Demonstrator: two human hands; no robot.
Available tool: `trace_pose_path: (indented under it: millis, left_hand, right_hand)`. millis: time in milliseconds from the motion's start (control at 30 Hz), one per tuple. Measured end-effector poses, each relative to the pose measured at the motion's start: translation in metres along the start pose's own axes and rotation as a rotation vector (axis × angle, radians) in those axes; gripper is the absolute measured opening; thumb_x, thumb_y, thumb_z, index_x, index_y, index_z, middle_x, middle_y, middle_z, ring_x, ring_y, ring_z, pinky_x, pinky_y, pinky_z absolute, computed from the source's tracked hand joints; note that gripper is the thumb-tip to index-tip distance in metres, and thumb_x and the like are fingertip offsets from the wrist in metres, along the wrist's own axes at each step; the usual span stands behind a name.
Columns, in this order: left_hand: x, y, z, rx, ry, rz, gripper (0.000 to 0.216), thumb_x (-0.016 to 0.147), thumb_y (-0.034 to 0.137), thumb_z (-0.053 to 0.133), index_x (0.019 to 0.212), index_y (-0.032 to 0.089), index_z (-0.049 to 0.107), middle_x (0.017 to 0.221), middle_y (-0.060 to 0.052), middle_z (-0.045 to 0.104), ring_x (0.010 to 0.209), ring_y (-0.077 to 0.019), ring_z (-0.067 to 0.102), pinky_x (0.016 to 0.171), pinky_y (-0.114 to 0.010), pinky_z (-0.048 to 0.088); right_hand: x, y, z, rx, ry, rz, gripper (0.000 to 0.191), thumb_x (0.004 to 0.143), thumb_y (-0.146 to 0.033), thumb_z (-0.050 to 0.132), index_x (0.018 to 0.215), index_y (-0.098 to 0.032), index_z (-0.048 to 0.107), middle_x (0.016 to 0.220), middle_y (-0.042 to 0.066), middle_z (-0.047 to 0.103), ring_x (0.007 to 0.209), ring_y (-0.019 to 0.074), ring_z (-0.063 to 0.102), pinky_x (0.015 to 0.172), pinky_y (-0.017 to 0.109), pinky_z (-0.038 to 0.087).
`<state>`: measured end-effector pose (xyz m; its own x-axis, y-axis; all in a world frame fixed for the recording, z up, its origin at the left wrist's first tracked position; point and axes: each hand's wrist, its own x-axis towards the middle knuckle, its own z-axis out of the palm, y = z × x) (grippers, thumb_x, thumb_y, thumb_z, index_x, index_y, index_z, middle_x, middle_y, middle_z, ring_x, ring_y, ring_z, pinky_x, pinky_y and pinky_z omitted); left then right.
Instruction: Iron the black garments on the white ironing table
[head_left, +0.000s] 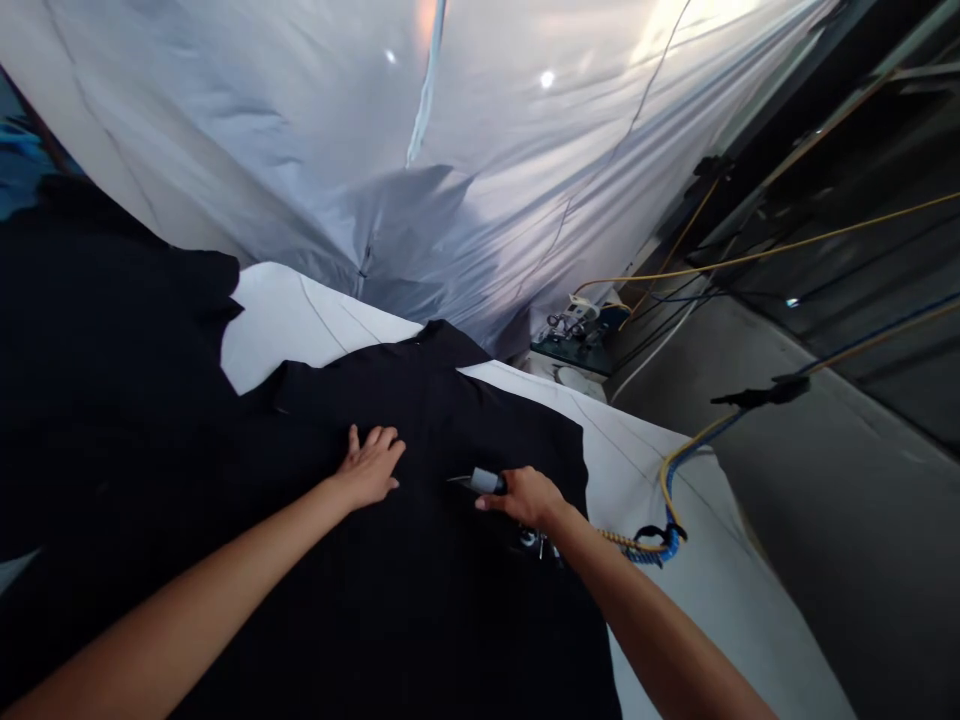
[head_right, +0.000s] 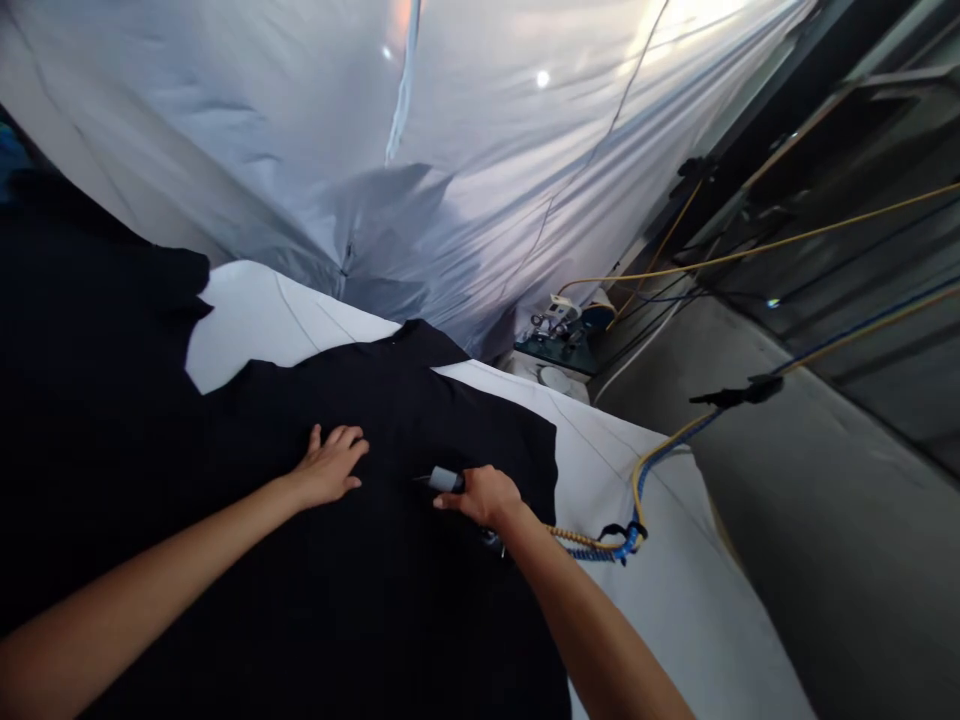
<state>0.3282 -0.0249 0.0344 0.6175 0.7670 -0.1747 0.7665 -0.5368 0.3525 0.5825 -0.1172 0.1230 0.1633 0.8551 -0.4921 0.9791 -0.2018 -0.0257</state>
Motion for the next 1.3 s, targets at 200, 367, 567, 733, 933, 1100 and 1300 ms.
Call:
trace_pose_path:
  millis: [200, 367, 567, 733, 933, 1100, 1300]
  left_hand:
    - [-0.023, -0.070, -0.010, 0.020, -0.023, -0.086, 0.056, 0.071, 0.042, 0.051, 0.124, 0.029, 0.040, 0.141, -0.006, 0.027, 0.131, -0.0327, 0.011, 0.095, -0.068, 0.003]
    - [-0.035, -0.096, -0.006, 0.012, 0.143, 0.026, 0.044, 0.079, 0.034, 0.043, 0.122, 0.030, 0.043, 0.138, -0.004, 0.033, 0.131, -0.0289, 0.015, 0.099, -0.063, 0.007]
    - [-0.042, -0.130, -0.033, 0.106, 0.408, -0.102, 0.033, 0.082, 0.023, 0.037, 0.109, 0.020, 0.056, 0.125, -0.011, 0.044, 0.123, -0.0271, 0.030, 0.102, -0.043, 0.025]
    - [-0.029, -0.154, -0.054, -0.072, 0.415, -0.490, 0.034, 0.081, 0.029, 0.043, 0.111, 0.016, 0.051, 0.108, -0.012, 0.055, 0.100, -0.0226, 0.050, 0.081, -0.033, 0.042]
    - [-0.015, -0.174, -0.066, -0.162, 0.372, -0.486, 0.020, 0.075, 0.037, 0.051, 0.081, 0.022, 0.063, 0.101, -0.004, 0.058, 0.098, -0.0193, 0.049, 0.083, -0.031, 0.038]
    - [-0.016, -0.181, -0.058, -0.062, 0.342, -0.495, 0.021, 0.073, 0.037, 0.049, 0.071, 0.022, 0.062, 0.101, -0.005, 0.056, 0.102, -0.0240, 0.046, 0.083, -0.041, 0.034]
    - [-0.010, -0.188, -0.058, -0.216, 0.231, -0.604, 0.020, 0.076, 0.036, 0.045, 0.078, 0.021, 0.059, 0.098, -0.005, 0.057, 0.095, -0.0211, 0.051, 0.079, -0.038, 0.038]
  right_hand:
    - [0.022, -0.051, -0.010, 0.007, 0.006, -0.026, 0.068, 0.060, -0.078, 0.041, 0.091, -0.022, 0.063, 0.091, 0.009, 0.065, 0.083, 0.0238, 0.060, 0.062, 0.026, 0.041]
    - [0.041, -0.096, -0.019, -0.056, -0.030, -0.145, 0.066, 0.058, -0.078, 0.044, 0.089, -0.023, 0.064, 0.090, 0.008, 0.065, 0.086, 0.0248, 0.060, 0.066, 0.027, 0.042]
    - [0.063, -0.144, -0.027, -0.055, -0.020, -0.165, 0.069, 0.059, -0.079, 0.042, 0.090, -0.022, 0.064, 0.090, 0.009, 0.066, 0.083, 0.0239, 0.061, 0.063, 0.026, 0.042]
    - [0.069, -0.165, -0.029, -0.085, -0.042, -0.234, 0.066, 0.059, -0.078, 0.044, 0.087, -0.022, 0.065, 0.089, 0.008, 0.066, 0.084, 0.0233, 0.060, 0.064, 0.025, 0.041]
    - [0.073, -0.175, -0.027, -0.043, -0.016, -0.152, 0.066, 0.062, -0.077, 0.041, 0.091, -0.022, 0.064, 0.089, 0.008, 0.066, 0.082, 0.0223, 0.061, 0.061, 0.025, 0.041]
    - [0.071, -0.186, -0.026, -0.061, 0.000, -0.153, 0.069, 0.060, -0.079, 0.041, 0.090, -0.022, 0.064, 0.089, 0.009, 0.066, 0.083, 0.0237, 0.061, 0.064, 0.026, 0.043]
    - [0.088, -0.226, -0.033, -0.058, 0.001, -0.179, 0.072, 0.060, -0.081, 0.037, 0.095, -0.023, 0.063, 0.094, 0.009, 0.065, 0.089, 0.0248, 0.060, 0.071, 0.030, 0.045]
